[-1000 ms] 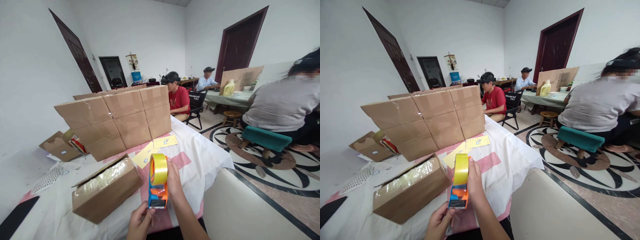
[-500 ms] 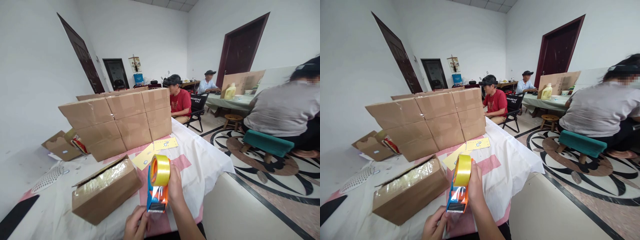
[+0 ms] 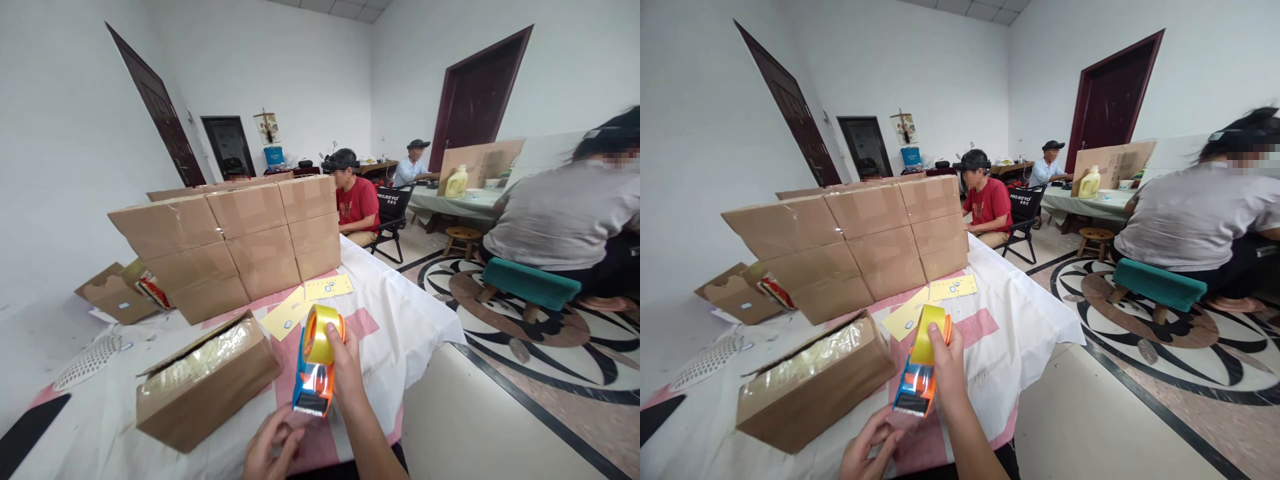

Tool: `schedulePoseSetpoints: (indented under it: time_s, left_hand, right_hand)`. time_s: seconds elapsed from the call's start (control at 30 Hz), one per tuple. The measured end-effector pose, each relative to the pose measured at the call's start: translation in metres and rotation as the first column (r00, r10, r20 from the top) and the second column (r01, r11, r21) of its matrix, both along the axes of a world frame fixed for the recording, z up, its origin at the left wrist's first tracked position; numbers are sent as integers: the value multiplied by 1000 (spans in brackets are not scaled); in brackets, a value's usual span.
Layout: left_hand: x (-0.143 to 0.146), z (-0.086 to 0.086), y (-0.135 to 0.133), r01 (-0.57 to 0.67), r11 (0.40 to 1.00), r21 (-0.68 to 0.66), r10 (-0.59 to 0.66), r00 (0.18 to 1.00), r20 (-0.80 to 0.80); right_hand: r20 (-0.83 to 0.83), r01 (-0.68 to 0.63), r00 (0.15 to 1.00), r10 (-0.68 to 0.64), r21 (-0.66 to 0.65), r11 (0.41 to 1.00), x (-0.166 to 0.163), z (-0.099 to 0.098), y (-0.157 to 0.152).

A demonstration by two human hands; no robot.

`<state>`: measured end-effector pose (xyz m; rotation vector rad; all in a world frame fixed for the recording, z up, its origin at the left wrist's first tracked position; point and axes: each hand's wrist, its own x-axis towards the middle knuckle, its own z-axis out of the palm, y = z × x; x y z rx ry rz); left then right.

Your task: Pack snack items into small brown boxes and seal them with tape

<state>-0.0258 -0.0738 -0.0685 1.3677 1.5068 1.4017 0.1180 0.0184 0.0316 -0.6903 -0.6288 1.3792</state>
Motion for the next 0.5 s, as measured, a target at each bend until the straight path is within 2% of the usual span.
schedulePoseSetpoints:
  time_s: [0.13, 0.27, 0.33, 0.5]
  left_hand:
    - [-17, -3, 6, 102, 992, -73, -107, 991, -75]
    - [-22, -5, 10, 131, 991, 14, -128, 983, -132]
    - [-18, -3, 10, 99, 994, 49, -89, 979, -181]
    - [-3, 0, 7, -82, 991, 106, 106, 966, -235]
  right_hand:
    - [48, 10, 999, -11, 9, 1000, 0, 0, 0]
    - [113, -20, 993, 16, 29, 999, -2, 0, -3]
    - [117, -28, 993, 25, 24, 999, -4, 1, -6]
    - [98, -37, 995, 36, 9, 999, -8, 5, -12]
